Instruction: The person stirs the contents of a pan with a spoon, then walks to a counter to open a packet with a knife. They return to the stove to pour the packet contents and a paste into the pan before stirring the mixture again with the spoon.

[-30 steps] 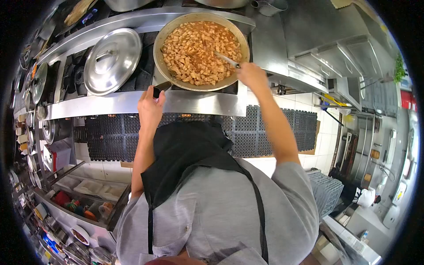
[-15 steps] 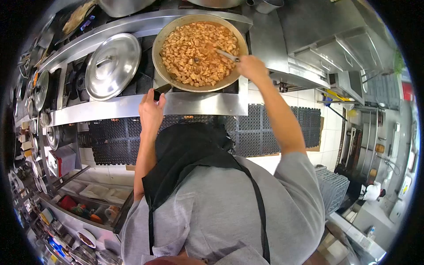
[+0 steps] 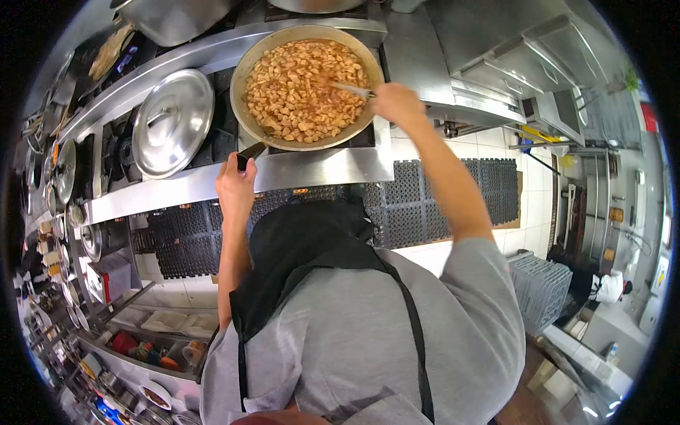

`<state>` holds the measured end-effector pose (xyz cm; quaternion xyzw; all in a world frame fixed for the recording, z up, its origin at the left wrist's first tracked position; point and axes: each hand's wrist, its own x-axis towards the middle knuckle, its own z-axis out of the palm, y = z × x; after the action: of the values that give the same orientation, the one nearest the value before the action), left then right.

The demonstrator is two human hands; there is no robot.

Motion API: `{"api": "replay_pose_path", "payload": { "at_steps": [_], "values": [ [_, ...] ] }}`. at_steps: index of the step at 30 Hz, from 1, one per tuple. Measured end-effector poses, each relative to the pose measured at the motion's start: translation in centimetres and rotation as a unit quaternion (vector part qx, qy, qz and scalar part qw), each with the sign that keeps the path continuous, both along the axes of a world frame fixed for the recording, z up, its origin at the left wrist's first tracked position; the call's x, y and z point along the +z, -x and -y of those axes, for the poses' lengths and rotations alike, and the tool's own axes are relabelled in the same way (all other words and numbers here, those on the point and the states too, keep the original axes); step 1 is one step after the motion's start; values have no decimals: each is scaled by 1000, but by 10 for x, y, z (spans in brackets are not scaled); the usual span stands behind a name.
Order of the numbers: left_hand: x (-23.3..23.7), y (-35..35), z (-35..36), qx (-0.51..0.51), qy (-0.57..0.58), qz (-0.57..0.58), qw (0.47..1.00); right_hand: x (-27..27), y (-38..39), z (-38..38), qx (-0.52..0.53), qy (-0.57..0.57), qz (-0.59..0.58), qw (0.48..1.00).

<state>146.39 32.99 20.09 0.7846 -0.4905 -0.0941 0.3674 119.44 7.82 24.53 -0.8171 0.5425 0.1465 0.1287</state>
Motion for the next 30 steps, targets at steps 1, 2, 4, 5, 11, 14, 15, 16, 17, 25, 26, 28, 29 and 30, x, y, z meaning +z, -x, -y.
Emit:
{"api": "replay_pose_path", "payload": {
  "at_steps": [1, 2, 4, 5, 11, 14, 15, 16, 17, 25, 26, 28, 29, 30],
  "values": [
    [0, 1, -1, 6, -2, 12, 1000, -10, -17, -3, -13, -25, 22, 999],
    [-2, 0, -1, 1, -11, 14, 1000, -21, -34, -11, -6, -34, 41, 999],
    [-2, 1, -1, -2, -14, 16, 1000, -23, -41, -20, 0, -43, 63, 997],
    [-1, 1, 0, 1, -16, 15, 1000, -15, -38, -28, 14, -64, 49, 997],
    [0, 2, -1, 4, -3, -18, 1000, 59, 29, -33, 52, 3, -44, 998],
    [-2, 1, -1, 5, -9, -7, 1000, 87, 48, -23, 75, 176, -52, 980],
    [-2, 1, -2, 3, -9, -9, 1000, 88, 48, -18, 74, 176, -54, 980],
    [-3, 1, -2, 4, -9, -16, 1000, 87, 47, -10, 83, 224, -53, 970],
    [-3, 1, -1, 3, -7, -23, 1000, 86, 47, -3, 90, 272, -52, 957],
    [-4, 2, 0, 11, -5, -8, 1000, -12, 24, -36, -85, 54, 21, 995],
    [-4, 2, -1, 11, 0, -9, 1000, -20, 21, -43, -93, 25, 42, 995],
    [-3, 2, 1, 11, 3, 1, 1000, -16, 9, -59, -88, -10, 78, 993],
    [-3, 2, 0, 6, 3, 12, 1000, -8, 3, -67, -93, -11, 78, 993],
    [-3, 2, 1, 1, 4, 12, 1000, 0, -2, -72, -79, -20, 75, 994]
  ]
}}
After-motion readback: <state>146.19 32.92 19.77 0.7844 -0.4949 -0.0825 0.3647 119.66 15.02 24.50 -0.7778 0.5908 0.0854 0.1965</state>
